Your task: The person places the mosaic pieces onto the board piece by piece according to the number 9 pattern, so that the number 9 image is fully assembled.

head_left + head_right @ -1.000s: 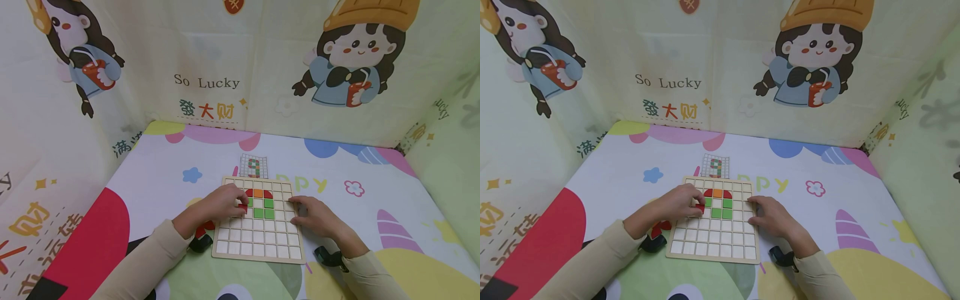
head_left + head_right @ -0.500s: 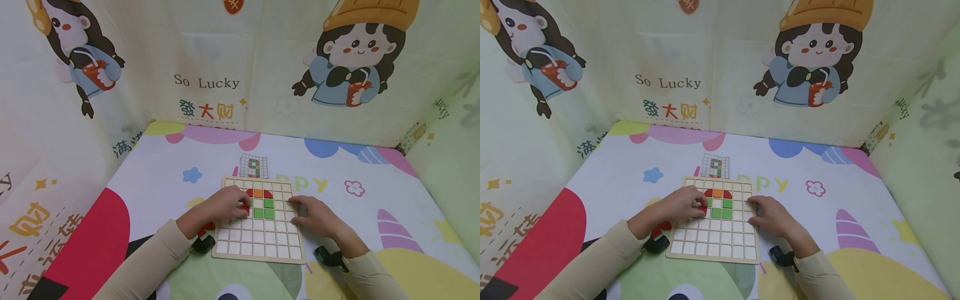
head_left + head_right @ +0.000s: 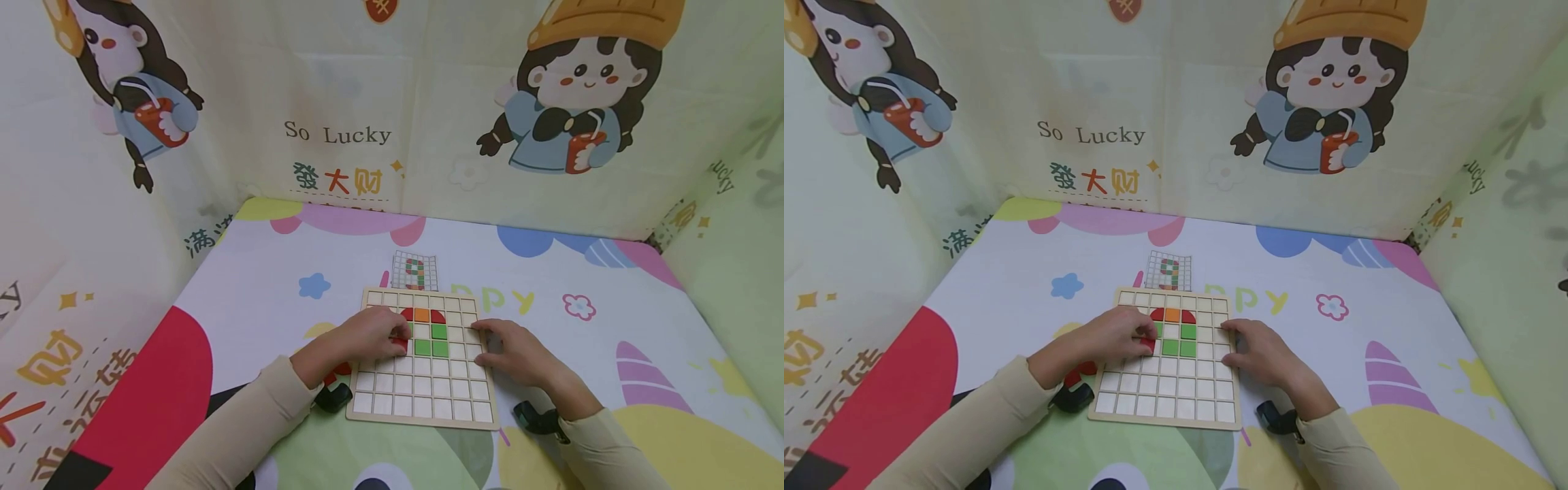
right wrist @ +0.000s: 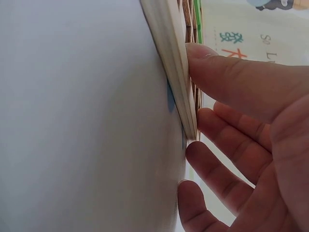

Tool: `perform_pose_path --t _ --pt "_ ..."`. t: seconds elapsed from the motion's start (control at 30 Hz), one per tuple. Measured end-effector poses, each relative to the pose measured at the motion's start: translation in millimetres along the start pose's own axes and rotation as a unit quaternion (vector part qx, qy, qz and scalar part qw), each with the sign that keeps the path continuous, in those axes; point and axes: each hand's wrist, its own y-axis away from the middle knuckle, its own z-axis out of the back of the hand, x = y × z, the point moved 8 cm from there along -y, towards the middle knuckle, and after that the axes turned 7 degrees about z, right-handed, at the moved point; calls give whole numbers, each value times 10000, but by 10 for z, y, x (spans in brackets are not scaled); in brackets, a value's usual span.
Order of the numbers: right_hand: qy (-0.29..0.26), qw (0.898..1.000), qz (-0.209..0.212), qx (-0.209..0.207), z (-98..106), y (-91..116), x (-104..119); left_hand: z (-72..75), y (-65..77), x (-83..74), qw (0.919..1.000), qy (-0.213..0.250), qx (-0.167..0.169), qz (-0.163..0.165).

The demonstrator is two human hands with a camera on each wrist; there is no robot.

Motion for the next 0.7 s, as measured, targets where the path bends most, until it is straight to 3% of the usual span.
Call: perform_pose_path --t 0.7 --pt "-23 10000 -35 5 1 6 -2 -29 -15 0 9999 -32 119 -57"
